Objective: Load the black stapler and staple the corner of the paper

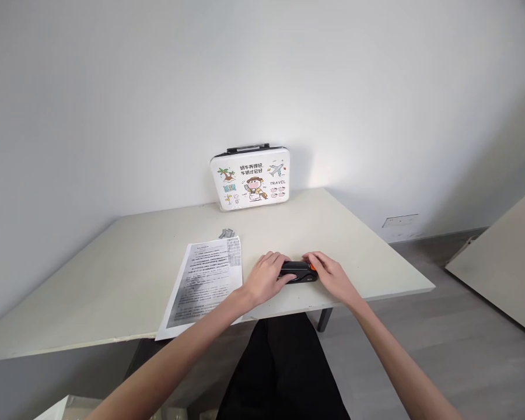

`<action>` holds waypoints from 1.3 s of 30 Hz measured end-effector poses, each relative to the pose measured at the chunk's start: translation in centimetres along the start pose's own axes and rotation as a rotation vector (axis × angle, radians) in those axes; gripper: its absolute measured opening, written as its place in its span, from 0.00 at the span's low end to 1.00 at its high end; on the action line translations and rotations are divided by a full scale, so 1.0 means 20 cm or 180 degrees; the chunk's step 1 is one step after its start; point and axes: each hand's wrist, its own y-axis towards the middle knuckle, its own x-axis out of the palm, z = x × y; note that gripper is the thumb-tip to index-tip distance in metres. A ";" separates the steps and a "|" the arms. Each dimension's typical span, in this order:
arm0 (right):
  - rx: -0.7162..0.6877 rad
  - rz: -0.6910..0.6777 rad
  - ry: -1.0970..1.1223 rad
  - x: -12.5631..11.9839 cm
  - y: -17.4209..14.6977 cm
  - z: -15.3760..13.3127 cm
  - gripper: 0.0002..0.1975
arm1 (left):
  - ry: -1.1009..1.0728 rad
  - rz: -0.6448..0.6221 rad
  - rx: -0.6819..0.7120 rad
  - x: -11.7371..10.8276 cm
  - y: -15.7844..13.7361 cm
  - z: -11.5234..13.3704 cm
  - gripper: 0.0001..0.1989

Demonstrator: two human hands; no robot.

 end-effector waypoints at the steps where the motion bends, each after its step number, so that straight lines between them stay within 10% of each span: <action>1: -0.0023 -0.0026 -0.0064 0.00 0.00 0.00 0.25 | -0.0109 0.0086 -0.0049 0.00 -0.02 -0.02 0.14; 23: -0.0107 -0.0097 -0.0595 0.02 -0.05 -0.04 0.27 | -0.0005 0.0055 -0.0211 -0.19 -0.30 -0.26 0.12; 39: 0.0155 -0.0016 -0.0509 0.02 -0.05 -0.04 0.29 | 0.0686 0.0708 -0.2194 -0.38 0.02 -1.08 0.16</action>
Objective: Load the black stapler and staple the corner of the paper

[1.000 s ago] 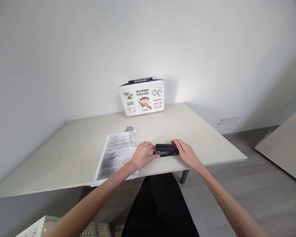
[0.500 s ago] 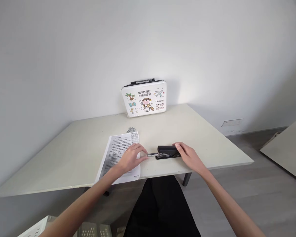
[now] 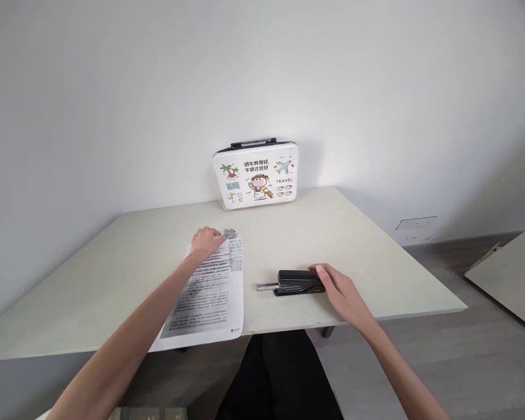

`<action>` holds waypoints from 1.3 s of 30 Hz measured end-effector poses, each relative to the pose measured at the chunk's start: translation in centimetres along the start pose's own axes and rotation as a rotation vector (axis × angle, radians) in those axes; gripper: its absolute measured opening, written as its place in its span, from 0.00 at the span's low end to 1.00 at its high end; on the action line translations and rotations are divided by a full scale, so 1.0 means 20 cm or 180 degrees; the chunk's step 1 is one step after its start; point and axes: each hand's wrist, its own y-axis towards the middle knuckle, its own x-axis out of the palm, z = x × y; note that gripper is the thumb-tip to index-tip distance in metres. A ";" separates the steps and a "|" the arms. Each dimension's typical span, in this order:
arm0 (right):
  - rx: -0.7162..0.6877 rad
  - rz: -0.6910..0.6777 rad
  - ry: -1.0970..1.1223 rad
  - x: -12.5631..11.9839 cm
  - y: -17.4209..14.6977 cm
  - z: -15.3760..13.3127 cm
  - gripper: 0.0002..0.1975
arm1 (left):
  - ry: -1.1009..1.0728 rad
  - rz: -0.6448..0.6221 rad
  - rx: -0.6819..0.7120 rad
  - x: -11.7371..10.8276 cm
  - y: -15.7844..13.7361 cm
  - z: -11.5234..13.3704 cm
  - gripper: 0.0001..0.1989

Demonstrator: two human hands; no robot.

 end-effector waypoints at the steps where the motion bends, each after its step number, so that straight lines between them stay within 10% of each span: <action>1: 0.0015 0.0001 0.0013 0.00 0.00 0.00 0.29 | 0.0007 -0.0010 -0.0017 0.01 0.01 0.00 0.16; 26: -0.0079 0.0052 -0.0018 0.01 -0.02 0.02 0.29 | -0.2451 -0.0915 -0.0017 -0.27 -0.55 0.18 0.23; 39: -0.0098 0.0028 -0.0100 0.01 -0.01 0.03 0.29 | -0.3339 -0.0268 -0.1097 0.02 -0.16 0.17 0.20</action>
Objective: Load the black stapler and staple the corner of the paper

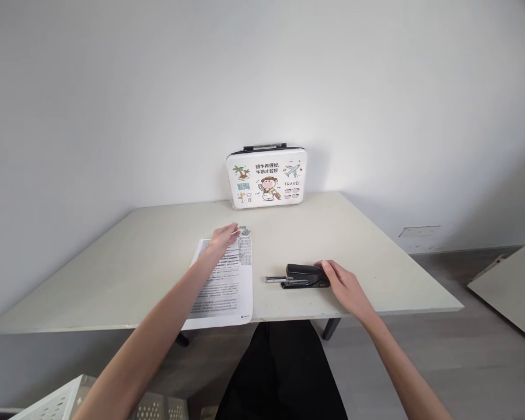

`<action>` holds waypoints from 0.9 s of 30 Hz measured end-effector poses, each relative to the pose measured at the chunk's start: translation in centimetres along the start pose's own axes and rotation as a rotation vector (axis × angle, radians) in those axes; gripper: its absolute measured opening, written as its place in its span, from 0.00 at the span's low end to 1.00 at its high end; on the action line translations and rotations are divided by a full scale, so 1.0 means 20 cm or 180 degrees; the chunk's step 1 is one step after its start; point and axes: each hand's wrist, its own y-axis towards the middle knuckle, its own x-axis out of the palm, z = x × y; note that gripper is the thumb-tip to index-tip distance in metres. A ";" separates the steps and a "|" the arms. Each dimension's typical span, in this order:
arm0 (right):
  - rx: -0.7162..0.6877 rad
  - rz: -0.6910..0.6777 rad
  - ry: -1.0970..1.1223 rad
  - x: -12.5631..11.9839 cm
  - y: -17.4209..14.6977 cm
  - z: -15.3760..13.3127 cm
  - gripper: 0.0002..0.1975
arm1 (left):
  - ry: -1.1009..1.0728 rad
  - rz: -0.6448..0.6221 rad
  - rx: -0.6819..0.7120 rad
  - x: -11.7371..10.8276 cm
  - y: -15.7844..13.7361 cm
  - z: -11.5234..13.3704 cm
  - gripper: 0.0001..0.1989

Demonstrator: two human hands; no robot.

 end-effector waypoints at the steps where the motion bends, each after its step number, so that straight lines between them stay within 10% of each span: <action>1: -0.0008 0.0003 -0.0003 0.00 0.00 0.00 0.29 | 0.0005 0.0075 0.0026 0.01 0.03 0.00 0.20; 8: -0.0058 0.0052 0.0033 -0.01 0.00 -0.02 0.30 | 0.0372 0.0153 0.0391 0.05 -0.01 0.05 0.23; 19: -0.0020 0.0008 0.0046 -0.01 0.00 0.01 0.28 | 0.1603 -0.1080 0.1531 0.15 -0.76 0.04 0.12; 27: -0.0010 0.0032 -0.0004 -0.02 0.00 0.00 0.28 | 0.1837 -0.1178 0.1875 0.24 -0.76 -0.05 0.11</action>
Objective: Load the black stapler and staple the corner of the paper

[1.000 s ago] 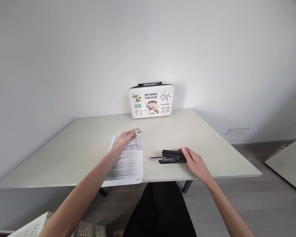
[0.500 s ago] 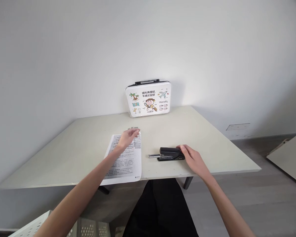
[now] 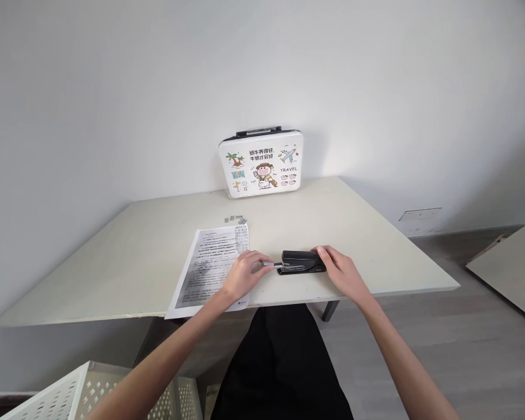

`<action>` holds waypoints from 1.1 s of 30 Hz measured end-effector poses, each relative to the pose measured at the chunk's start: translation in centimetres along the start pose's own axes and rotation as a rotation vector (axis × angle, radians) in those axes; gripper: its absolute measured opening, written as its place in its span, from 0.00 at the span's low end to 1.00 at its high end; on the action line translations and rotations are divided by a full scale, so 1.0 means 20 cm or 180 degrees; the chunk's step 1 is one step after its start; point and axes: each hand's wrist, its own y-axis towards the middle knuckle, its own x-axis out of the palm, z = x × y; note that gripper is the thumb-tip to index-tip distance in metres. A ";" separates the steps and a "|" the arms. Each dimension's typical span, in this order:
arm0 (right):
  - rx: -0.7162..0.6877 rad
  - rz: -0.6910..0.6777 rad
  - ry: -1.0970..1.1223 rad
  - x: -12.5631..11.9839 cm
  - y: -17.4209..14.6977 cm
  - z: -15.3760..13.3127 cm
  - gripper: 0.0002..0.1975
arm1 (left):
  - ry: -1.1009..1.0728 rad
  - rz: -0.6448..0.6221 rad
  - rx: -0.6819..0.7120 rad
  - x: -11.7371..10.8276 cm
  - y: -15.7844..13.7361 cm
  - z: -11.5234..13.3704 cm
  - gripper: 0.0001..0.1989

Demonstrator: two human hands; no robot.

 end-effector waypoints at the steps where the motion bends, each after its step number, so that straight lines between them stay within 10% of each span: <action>1: 0.0000 0.0001 -0.0003 0.00 0.00 0.00 0.28 | -0.0011 0.0009 -0.0004 0.00 0.00 0.00 0.12; 20: -0.0022 -0.0121 0.0057 -0.02 -0.01 -0.02 0.25 | 0.0328 0.0021 0.0101 -0.03 -0.05 -0.05 0.09; 33: -0.0255 -0.0881 0.0091 -0.06 -0.02 -0.05 0.20 | -0.0613 -0.0899 0.0721 -0.01 0.03 -0.06 0.18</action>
